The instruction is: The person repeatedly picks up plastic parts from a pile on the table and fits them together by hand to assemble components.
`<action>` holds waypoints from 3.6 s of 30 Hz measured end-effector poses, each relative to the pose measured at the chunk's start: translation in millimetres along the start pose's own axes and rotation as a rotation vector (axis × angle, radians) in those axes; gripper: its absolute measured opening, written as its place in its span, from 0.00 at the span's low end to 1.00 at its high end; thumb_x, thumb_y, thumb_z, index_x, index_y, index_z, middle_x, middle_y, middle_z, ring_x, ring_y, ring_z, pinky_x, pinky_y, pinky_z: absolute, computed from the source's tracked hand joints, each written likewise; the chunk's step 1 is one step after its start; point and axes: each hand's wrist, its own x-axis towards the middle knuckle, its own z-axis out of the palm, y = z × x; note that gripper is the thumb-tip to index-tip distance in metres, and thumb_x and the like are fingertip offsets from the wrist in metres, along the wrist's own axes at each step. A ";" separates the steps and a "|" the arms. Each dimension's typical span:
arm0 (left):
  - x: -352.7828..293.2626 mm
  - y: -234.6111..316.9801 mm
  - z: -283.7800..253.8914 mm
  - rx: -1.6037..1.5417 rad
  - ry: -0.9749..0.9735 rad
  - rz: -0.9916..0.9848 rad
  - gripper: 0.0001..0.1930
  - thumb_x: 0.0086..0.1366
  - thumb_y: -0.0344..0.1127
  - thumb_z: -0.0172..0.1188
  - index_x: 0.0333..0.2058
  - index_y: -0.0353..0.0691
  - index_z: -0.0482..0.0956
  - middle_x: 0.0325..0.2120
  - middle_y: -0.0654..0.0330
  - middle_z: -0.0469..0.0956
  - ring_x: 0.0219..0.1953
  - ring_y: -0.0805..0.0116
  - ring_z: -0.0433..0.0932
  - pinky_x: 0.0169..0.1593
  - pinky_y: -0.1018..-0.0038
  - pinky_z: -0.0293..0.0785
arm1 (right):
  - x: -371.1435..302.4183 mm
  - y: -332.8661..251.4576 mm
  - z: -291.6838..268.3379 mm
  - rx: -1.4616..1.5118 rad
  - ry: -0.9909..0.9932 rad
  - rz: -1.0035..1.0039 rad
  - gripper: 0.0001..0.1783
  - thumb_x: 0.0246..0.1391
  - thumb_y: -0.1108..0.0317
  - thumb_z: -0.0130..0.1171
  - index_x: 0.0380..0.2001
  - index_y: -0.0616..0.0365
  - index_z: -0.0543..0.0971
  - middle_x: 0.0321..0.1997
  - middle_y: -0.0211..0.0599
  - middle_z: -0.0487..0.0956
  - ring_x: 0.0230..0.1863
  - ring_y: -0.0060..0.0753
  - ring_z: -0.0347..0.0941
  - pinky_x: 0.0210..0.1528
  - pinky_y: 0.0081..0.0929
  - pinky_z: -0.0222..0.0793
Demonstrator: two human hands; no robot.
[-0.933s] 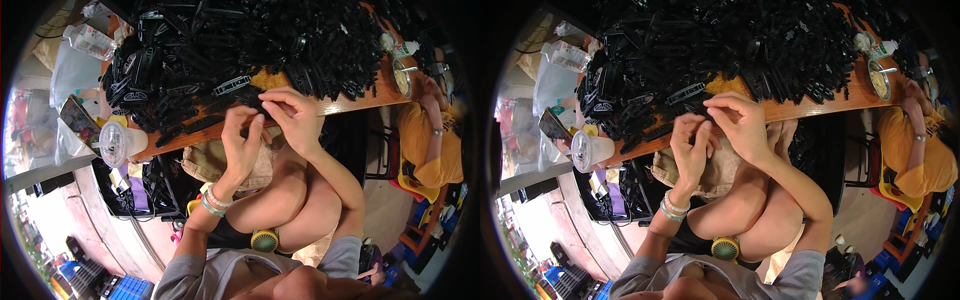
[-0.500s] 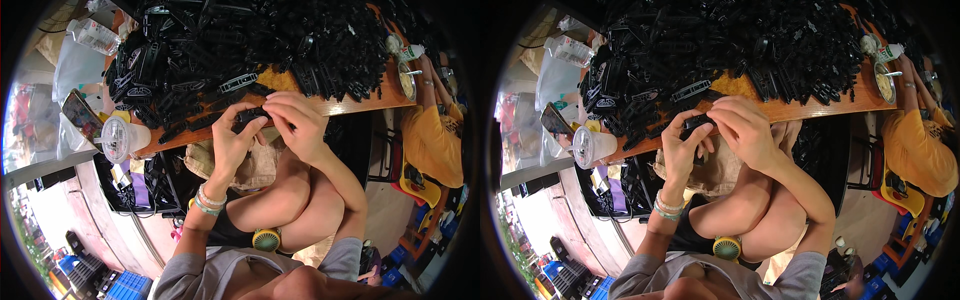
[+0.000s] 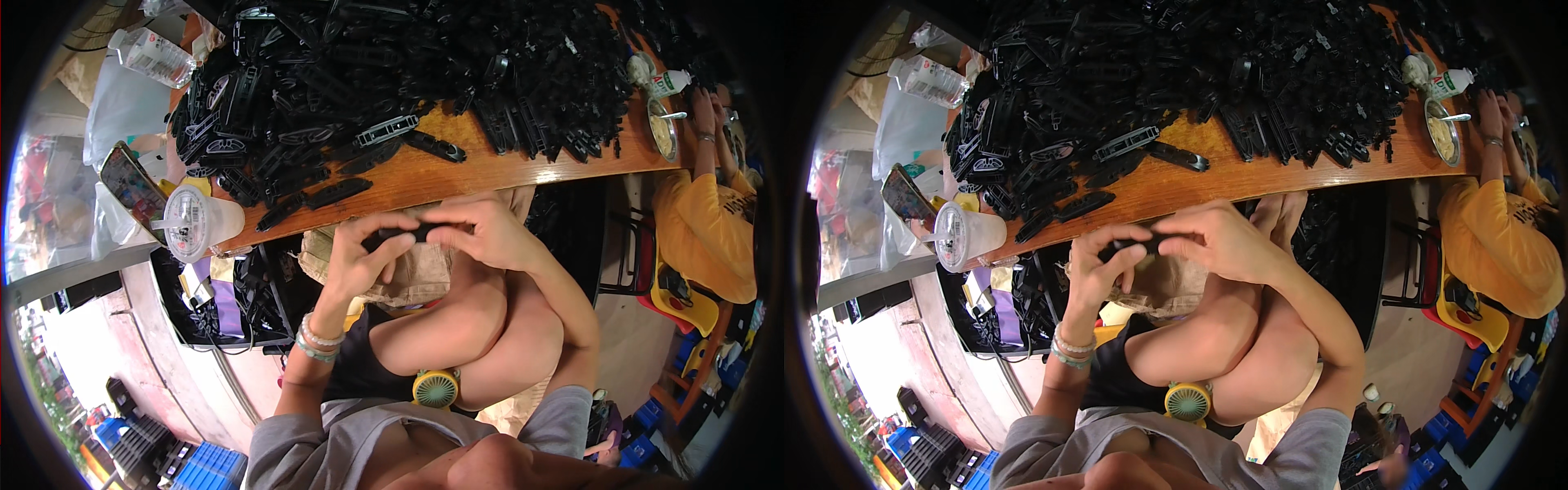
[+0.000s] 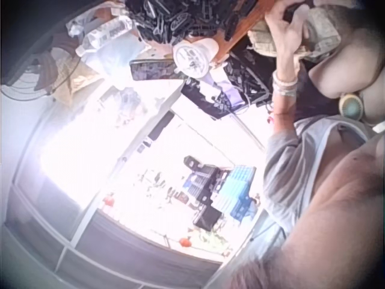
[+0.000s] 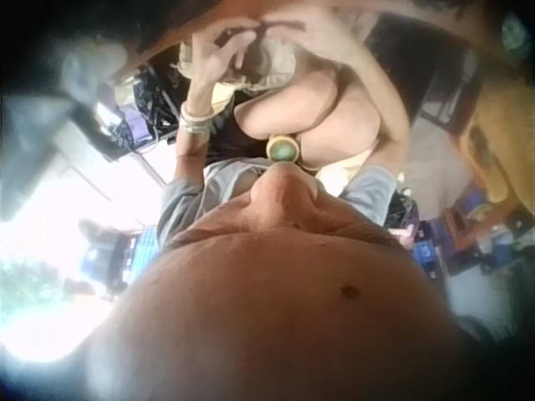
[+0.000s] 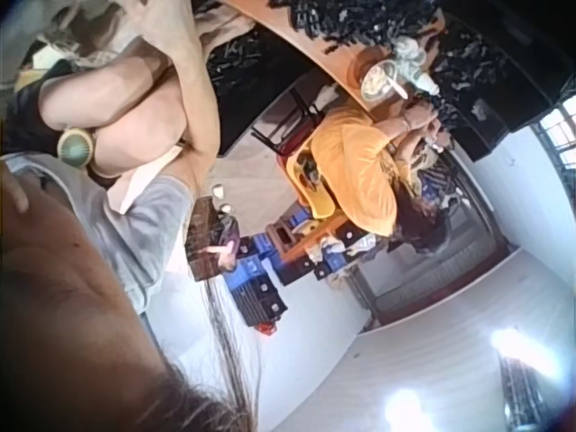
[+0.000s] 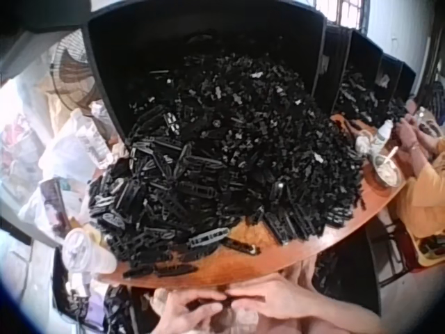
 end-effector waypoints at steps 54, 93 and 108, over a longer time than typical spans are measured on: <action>44.6 26.0 34.9 0.102 0.105 0.292 0.13 0.53 0.20 0.65 0.39 0.28 0.78 0.33 0.60 0.75 0.28 0.80 0.74 0.28 0.85 0.70 | 4.6 -9.8 -10.7 0.021 0.581 -0.283 0.06 0.45 0.77 0.64 0.30 0.62 0.80 0.37 0.34 0.78 0.40 0.28 0.71 0.45 0.24 0.66; 11.9 6.8 -3.2 0.698 0.092 0.414 0.08 0.56 0.24 0.62 0.36 0.32 0.79 0.27 0.54 0.79 0.27 0.63 0.79 0.31 0.75 0.74 | -2.4 21.7 14.8 0.097 -0.130 0.067 0.15 0.53 0.71 0.59 0.44 0.66 0.77 0.30 0.45 0.79 0.30 0.30 0.77 0.34 0.27 0.70; 187.0 23.4 98.4 1.044 0.384 0.802 0.37 0.49 0.28 0.65 0.58 0.32 0.59 0.37 0.50 0.74 0.42 0.54 0.70 0.47 0.63 0.65 | 66.0 35.2 -126.5 -1.143 0.858 -0.291 0.34 0.43 0.64 0.65 0.57 0.38 0.69 0.64 0.43 0.59 0.67 0.55 0.50 0.56 0.59 0.56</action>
